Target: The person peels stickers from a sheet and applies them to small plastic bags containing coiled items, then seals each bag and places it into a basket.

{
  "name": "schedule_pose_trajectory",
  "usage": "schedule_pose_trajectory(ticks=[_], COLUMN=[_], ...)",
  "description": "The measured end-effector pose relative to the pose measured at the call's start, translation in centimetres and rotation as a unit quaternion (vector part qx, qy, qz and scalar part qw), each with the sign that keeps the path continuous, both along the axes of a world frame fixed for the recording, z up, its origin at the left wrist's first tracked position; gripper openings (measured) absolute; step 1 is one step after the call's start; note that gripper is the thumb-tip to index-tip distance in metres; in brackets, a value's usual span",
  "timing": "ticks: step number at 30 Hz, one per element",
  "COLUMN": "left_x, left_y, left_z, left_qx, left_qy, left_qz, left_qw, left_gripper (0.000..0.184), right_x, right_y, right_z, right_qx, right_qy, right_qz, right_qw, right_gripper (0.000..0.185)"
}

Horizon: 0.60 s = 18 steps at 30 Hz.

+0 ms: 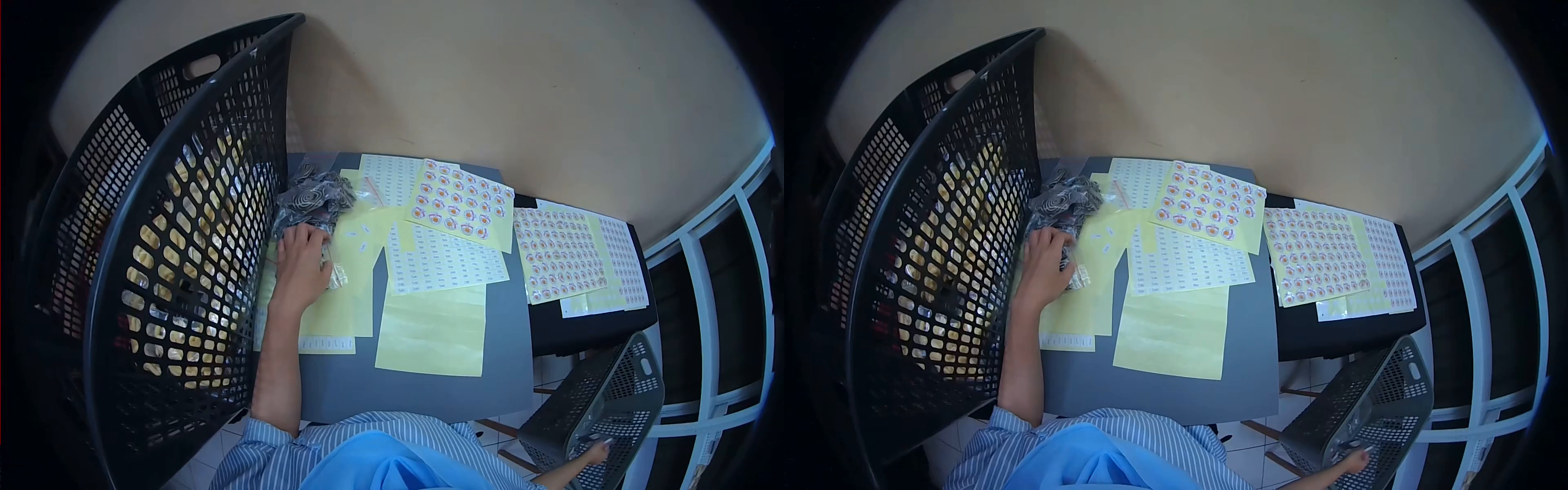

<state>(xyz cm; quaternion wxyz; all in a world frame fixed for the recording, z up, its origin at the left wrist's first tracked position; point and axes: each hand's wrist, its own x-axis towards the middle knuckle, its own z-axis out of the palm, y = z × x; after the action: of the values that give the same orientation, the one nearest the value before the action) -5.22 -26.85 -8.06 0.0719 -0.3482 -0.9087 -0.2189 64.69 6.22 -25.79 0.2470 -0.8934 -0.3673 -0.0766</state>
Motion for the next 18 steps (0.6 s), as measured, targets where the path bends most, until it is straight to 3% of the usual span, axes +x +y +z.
schedule_pose_trajectory(ticks=[4,6,7,8,10,13,15,17,18], left_x=[-0.5,-0.8,-0.7,-0.6,0.0,1.2,2.1,2.8,2.7], left_y=[0.0,-0.1,0.0,0.3,1.0,1.9,2.5,2.7,2.7], left_z=[0.4,0.9,1.0,1.1,1.6,2.2,2.1,2.3,1.4], left_qx=[0.044,0.154,0.154,0.292,0.492,0.516,0.498,0.536,0.533], left_qy=[-0.033,-0.135,-0.134,-0.217,-0.323,-0.332,-0.296,-0.317,-0.309], left_qz=[-0.002,-0.023,-0.024,-0.054,-0.111,-0.131,-0.147,-0.16,-0.172], left_qw=[0.998,0.978,0.979,0.93,0.801,0.779,0.802,0.766,0.769], left_gripper=[0.02,0.013,0.013,0.01,0.005,0.006,0.013,0.02,0.023], right_x=[-0.1,-0.7,-1.1,-1.8,-9.5,-19.1,-27.0,-34.6,-38.3], right_y=[0.3,-0.1,-0.3,-0.5,-1.5,-0.9,-1.9,-4.0,-5.5], right_z=[-1.4,-2.1,-2.3,-2.2,3.2,9.7,14.4,17.9,19.2], right_qx=[0.001,0.0,0.0,0.002,0.207,0.359,0.44,0.442,0.435], right_qy=[-0.002,0.001,0.003,0.005,-0.13,-0.064,-0.071,0.068,0.184], right_qz=[-0.031,-0.056,-0.068,-0.08,0.04,0.205,0.339,0.433,0.521], right_qw=[1.0,0.998,0.998,0.997,0.969,0.908,0.829,0.783,0.711], right_gripper=[0.033,0.034,0.035,0.036,0.04,0.035,0.029,0.026,0.026])
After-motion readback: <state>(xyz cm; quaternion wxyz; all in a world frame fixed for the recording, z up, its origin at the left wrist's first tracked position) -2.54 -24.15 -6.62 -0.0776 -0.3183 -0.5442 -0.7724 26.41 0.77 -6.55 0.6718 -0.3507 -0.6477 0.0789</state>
